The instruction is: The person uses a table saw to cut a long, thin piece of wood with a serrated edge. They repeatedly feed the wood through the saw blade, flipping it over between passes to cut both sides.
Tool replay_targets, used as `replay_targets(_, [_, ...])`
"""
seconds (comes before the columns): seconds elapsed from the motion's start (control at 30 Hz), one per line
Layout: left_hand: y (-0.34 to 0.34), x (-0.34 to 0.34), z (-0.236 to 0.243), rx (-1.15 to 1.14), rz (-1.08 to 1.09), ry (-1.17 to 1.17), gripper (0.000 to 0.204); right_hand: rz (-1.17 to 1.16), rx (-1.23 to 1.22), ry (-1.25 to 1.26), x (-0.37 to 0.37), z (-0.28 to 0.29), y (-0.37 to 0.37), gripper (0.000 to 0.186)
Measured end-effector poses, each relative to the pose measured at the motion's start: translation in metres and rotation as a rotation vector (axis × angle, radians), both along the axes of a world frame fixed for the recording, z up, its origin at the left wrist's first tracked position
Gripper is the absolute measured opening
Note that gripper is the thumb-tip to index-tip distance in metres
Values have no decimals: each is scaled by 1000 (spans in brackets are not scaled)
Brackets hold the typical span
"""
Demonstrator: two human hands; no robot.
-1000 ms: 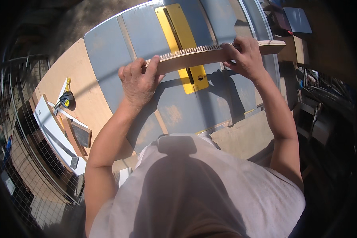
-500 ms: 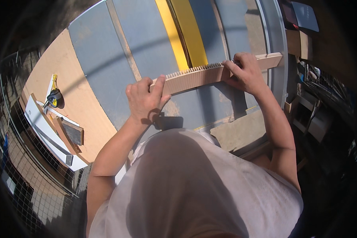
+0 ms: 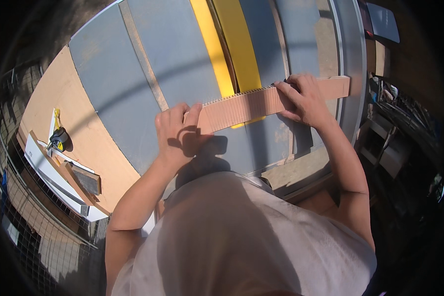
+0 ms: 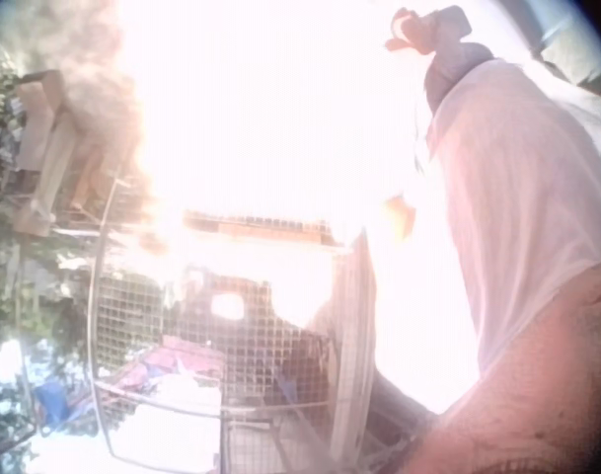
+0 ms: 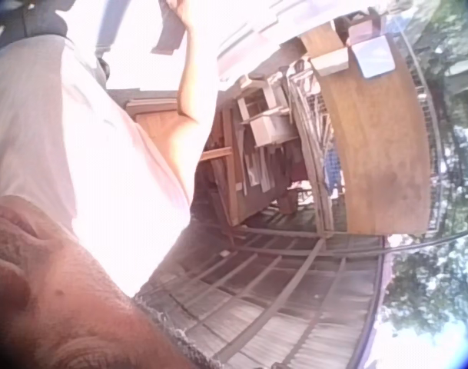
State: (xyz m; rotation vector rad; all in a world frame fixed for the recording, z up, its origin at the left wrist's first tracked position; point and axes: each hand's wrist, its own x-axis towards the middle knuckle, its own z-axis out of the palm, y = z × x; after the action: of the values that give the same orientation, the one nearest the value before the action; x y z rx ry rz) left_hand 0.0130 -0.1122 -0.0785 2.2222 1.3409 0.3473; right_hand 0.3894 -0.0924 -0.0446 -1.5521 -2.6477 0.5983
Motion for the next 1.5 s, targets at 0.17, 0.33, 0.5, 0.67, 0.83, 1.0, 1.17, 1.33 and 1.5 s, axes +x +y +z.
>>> replay_targets(0.17, [-12,-1,-11,168,-2,5,86,17,38,52,3,-5,-4,83])
replay_targets(0.33, [-12,1,-9,200,-4,29,93,9,36,27,0,-2,-2,83])
replay_targets(0.5, [-17,-3,-11,148,-11,33,95,13,33,37,1,-4,1,80])
replay_targets(0.67, [-15,-2,-9,144,-18,42,96,17,36,8,0,-2,2,76])
replay_targets(0.83, [-10,-2,-7,125,-23,32,95,5,16,21,-1,-2,5,76])
replay_targets(1.0, [-10,-1,-4,107,-29,38,87,31,86,40,2,-6,1,80])
replay_targets(1.17, [-10,1,5,59,-32,91,80,36,164,75,3,-11,-5,85])
replay_targets(1.33, [-12,0,5,55,-26,104,78,33,169,76,2,-9,-6,85])
replay_targets(1.5, [-12,0,5,42,-24,115,78,28,160,67,3,-9,-7,83])
